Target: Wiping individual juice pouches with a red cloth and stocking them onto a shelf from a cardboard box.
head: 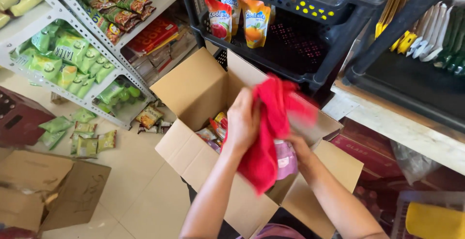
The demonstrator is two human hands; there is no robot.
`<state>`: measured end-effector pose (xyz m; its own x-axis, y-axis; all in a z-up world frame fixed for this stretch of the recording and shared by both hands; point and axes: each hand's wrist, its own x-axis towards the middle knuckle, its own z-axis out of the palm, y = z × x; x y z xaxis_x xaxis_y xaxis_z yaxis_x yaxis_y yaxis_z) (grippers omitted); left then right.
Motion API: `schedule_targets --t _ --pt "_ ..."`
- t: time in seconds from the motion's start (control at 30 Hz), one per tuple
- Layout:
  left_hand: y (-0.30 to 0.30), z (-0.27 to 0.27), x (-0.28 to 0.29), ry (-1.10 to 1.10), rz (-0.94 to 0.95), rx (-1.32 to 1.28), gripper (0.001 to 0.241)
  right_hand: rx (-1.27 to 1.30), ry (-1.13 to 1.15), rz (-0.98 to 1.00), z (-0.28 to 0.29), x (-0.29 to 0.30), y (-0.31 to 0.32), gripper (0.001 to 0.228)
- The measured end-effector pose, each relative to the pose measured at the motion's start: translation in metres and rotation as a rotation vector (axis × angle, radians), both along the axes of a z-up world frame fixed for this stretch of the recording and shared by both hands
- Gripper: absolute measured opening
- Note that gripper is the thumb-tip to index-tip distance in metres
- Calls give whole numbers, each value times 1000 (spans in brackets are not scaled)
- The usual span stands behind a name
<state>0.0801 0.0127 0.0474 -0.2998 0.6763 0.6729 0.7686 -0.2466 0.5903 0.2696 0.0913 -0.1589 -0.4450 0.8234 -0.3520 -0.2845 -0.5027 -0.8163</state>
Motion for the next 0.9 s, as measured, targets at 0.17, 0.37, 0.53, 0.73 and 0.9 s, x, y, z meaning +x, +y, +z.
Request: schedule_targets --t 0.17,0.37,0.53,0.73,0.9 --pt "11 -4 -47 -694 -45 191 26 -372 -63 35 213 -23 -36 39" --pt "3 -37 -13 -663 -244 -181 66 -18 183 -109 105 2 -9 38" --pt "6 4 22 -765 -127 55 42 80 82 -90 191 -27 -44 46" --pt "2 43 1 -922 -176 153 25 -97 -28 -2 146 -11 -5 51" --pt "10 28 -4 142 -245 -339 55 188 -409 172 99 11 -1 22"
